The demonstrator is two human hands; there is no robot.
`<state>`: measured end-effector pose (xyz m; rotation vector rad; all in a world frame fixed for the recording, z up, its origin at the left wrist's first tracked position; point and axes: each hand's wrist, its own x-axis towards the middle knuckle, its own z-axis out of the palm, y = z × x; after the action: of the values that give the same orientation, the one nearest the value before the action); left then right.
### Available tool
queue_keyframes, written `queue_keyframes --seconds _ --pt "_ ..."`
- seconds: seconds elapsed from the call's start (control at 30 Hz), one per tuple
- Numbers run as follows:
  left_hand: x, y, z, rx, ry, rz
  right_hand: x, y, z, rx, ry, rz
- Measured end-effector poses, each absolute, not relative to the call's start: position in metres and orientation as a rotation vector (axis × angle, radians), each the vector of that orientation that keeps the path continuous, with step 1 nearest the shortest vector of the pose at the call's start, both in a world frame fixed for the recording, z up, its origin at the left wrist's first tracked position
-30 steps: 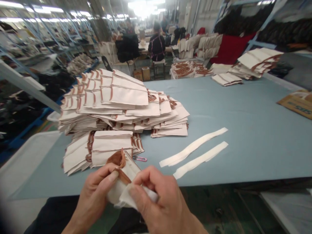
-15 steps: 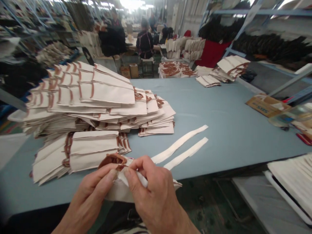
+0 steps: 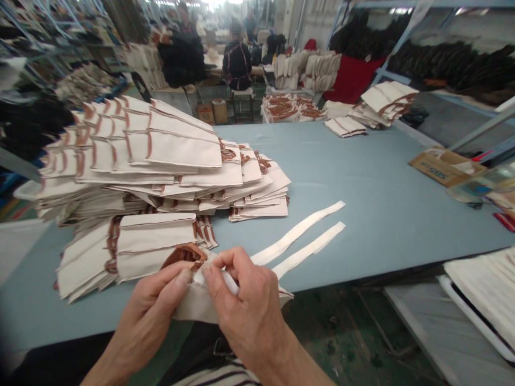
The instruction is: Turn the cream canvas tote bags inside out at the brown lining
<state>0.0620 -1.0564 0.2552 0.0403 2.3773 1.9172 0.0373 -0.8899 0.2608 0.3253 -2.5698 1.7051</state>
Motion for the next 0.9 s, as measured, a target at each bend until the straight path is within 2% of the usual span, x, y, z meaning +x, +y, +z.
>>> queue_keyframes --seconds 0.27,0.9 --pt "0.060 -1.057 0.247 -0.033 2.317 2.024 0.037 -0.889 0.263 0.371 -2.467 1.864" --pt "0.061 -1.057 0.246 -0.007 2.416 1.923 0.035 -0.897 0.251 0.293 -2.596 1.758"
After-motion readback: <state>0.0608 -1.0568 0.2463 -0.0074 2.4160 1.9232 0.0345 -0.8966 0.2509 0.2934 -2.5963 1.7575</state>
